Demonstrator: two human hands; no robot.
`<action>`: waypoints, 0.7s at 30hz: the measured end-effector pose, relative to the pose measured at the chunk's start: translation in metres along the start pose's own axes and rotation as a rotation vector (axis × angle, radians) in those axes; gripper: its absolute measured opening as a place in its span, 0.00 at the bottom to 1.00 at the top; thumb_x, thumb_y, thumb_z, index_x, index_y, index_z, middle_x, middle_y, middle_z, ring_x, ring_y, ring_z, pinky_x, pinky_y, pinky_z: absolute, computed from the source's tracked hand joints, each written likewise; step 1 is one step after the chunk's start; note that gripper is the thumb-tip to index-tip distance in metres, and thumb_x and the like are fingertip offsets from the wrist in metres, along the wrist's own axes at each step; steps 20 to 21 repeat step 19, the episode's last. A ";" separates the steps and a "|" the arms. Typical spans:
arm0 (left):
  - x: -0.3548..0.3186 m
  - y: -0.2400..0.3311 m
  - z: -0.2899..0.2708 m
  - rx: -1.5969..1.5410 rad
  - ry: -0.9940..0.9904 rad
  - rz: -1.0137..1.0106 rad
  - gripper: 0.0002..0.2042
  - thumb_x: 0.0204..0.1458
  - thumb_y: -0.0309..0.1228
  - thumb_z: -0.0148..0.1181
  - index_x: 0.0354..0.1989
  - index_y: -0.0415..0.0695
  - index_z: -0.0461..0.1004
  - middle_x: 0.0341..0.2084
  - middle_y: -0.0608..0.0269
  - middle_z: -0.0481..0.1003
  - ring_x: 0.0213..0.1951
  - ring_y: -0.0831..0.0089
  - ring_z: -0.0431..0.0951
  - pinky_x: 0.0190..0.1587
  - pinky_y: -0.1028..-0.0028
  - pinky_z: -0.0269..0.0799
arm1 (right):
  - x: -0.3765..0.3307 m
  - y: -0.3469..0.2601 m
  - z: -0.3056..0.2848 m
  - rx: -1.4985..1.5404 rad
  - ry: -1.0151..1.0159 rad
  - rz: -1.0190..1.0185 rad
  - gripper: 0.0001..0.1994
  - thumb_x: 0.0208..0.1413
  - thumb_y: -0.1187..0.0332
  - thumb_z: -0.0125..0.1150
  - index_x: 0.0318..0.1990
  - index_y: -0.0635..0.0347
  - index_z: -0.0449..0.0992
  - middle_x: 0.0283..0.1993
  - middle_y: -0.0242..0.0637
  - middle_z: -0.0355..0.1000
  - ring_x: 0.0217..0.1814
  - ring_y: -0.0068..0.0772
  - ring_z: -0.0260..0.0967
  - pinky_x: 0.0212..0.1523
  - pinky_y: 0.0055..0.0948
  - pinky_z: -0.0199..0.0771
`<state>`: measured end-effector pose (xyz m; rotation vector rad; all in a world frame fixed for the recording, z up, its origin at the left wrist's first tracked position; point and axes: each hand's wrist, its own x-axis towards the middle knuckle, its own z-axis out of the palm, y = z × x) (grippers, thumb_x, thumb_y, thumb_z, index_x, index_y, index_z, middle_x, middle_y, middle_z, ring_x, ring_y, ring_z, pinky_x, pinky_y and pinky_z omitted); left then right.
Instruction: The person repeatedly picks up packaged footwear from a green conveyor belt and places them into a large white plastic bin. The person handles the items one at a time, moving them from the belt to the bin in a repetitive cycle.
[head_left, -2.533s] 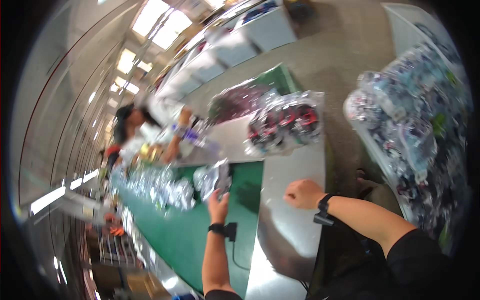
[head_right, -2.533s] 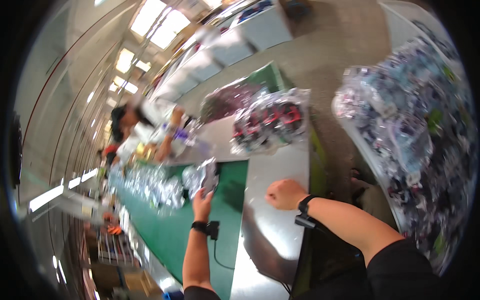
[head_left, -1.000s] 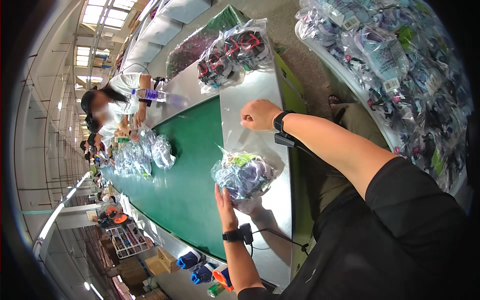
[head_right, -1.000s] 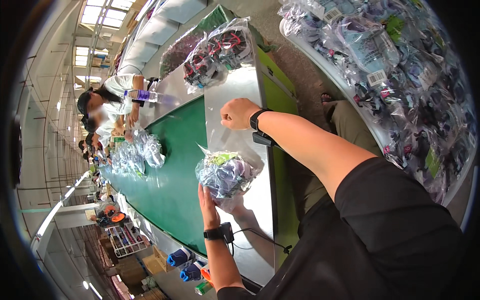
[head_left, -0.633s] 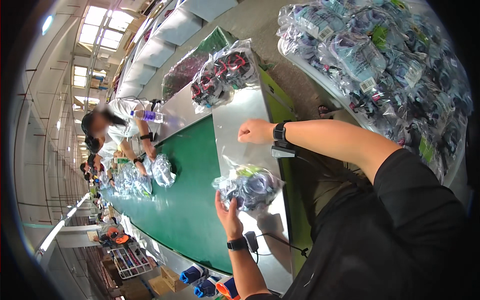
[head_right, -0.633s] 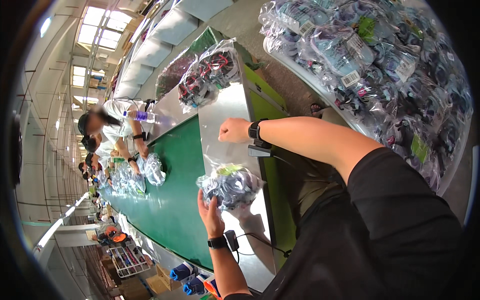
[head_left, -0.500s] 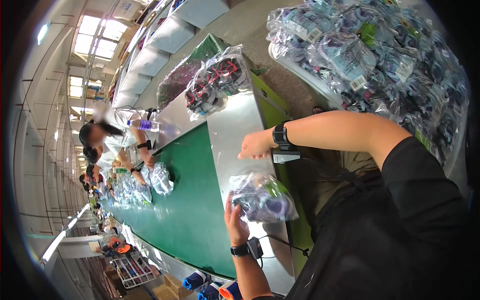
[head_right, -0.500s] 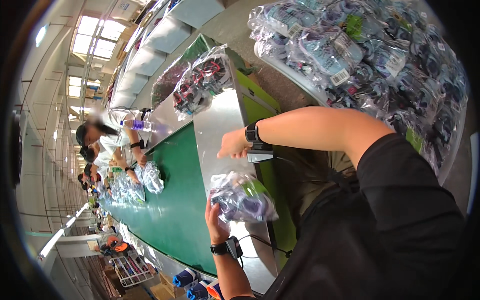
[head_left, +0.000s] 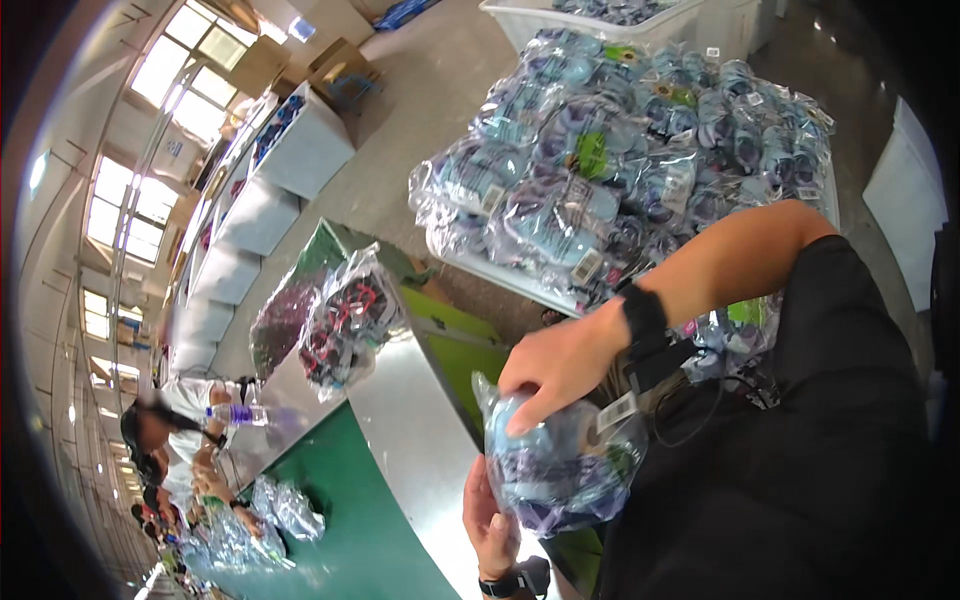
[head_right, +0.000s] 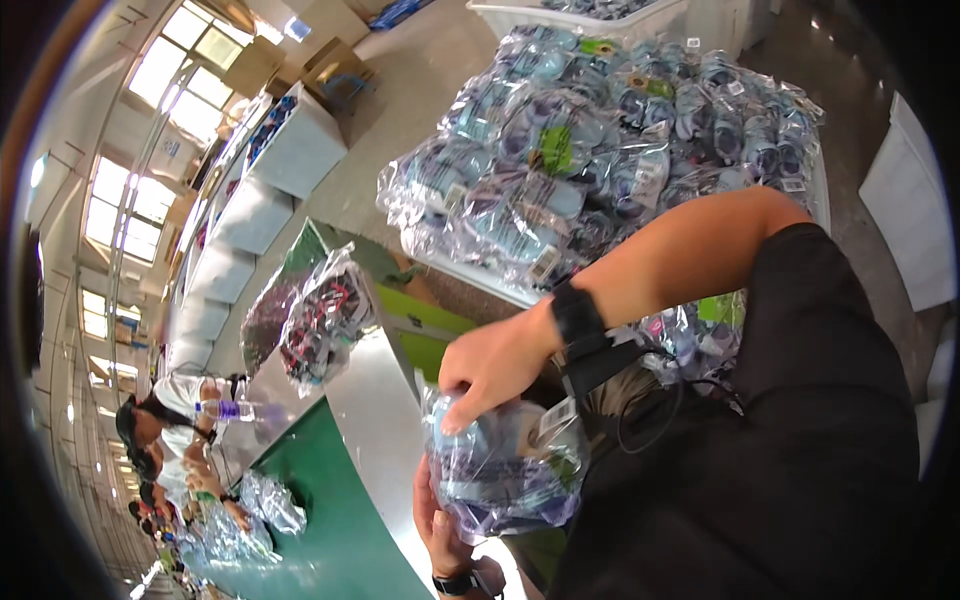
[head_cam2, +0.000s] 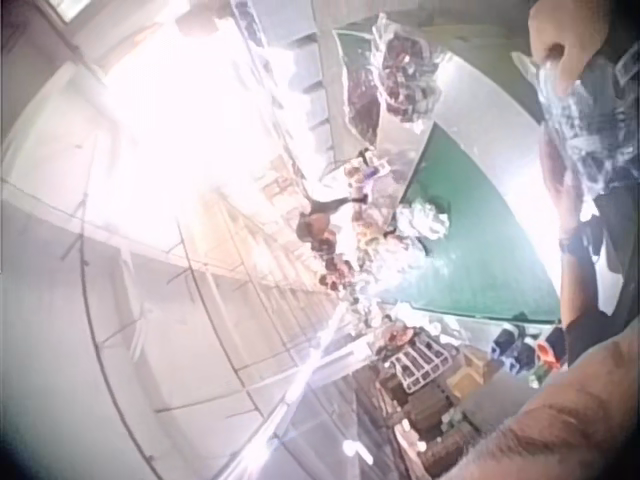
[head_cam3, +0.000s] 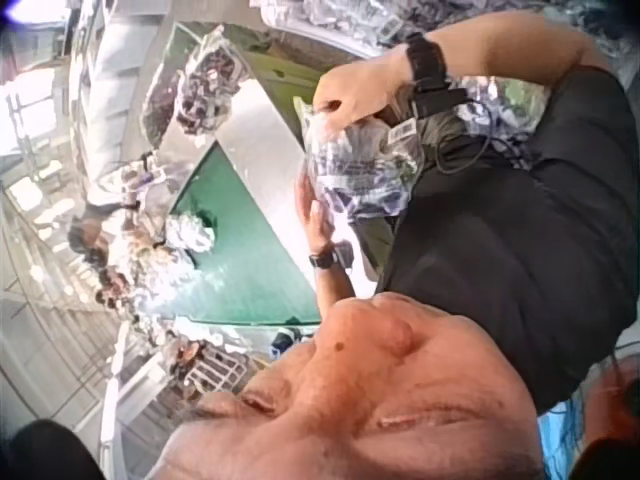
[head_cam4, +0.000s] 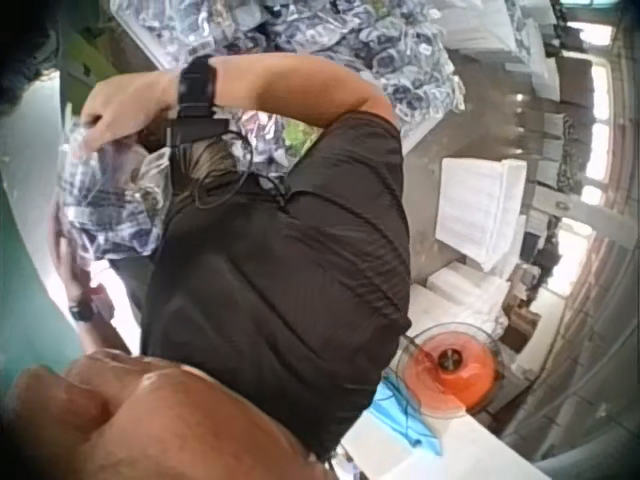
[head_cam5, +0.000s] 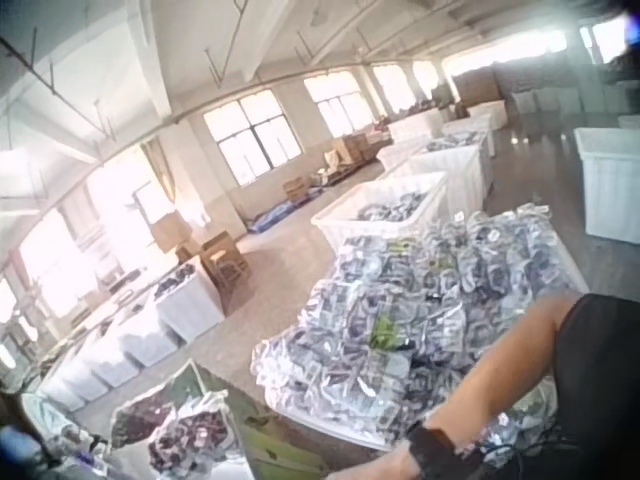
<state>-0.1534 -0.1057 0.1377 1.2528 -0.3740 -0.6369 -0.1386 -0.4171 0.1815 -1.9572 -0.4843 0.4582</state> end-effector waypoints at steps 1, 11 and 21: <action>0.008 -0.003 0.003 -0.011 -0.015 0.012 0.41 0.55 0.45 0.66 0.70 0.32 0.54 0.63 0.46 0.65 0.63 0.59 0.68 0.65 0.62 0.63 | -0.023 0.000 -0.017 -0.039 0.121 -0.032 0.29 0.61 0.45 0.58 0.29 0.70 0.73 0.25 0.47 0.71 0.27 0.38 0.67 0.33 0.40 0.67; 0.003 -0.041 -0.064 0.123 0.346 -0.162 0.21 0.67 0.36 0.51 0.62 0.34 0.66 0.48 0.52 0.76 0.47 0.62 0.79 0.49 0.65 0.77 | -0.206 0.071 -0.224 0.599 1.249 -0.006 0.20 0.64 0.50 0.59 0.46 0.59 0.80 0.36 0.31 0.79 0.31 0.23 0.77 0.33 0.26 0.79; 0.010 -0.083 -0.137 0.145 0.425 -0.256 0.22 0.67 0.43 0.49 0.58 0.37 0.65 0.42 0.46 0.77 0.36 0.53 0.83 0.35 0.58 0.84 | -0.271 0.241 -0.291 0.514 1.641 0.366 0.21 0.61 0.47 0.59 0.35 0.59 0.78 0.35 0.37 0.78 0.33 0.29 0.77 0.36 0.26 0.77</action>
